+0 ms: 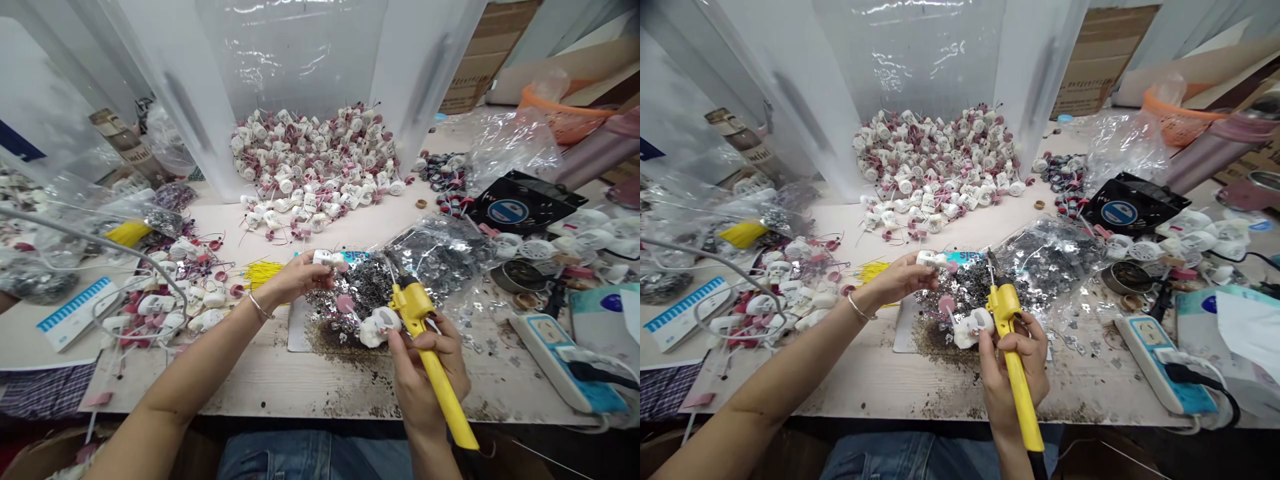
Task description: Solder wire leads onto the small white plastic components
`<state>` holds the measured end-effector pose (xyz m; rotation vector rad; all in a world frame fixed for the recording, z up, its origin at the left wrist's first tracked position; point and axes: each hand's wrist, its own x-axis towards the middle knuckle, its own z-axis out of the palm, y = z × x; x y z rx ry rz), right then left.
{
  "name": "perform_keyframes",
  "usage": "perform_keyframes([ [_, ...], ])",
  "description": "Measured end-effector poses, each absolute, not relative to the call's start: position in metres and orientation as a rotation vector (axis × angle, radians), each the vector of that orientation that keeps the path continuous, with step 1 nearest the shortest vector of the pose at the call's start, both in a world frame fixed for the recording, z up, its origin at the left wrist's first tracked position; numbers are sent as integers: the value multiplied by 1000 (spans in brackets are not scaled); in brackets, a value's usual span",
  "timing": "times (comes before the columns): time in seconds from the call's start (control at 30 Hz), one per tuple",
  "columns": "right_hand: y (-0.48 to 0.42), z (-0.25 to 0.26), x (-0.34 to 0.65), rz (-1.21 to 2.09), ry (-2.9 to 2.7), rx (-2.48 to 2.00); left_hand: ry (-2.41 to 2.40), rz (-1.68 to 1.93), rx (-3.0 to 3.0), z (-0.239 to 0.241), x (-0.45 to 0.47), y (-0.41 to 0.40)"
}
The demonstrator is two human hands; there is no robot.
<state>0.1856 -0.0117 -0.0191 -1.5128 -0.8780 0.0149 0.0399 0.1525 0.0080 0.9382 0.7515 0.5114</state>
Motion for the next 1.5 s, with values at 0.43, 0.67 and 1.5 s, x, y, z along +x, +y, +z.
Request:
perform_keyframes([
  [0.43,-9,-20,186,14,-910,-1503,676,468,851,10,38,152],
  [0.67,-9,-20,185,47,-934,-1495,617,486,927,8,37,155],
  [1.5,-32,-50,140,118,-1396,-1304,903,680,1047,6,2,150],
])
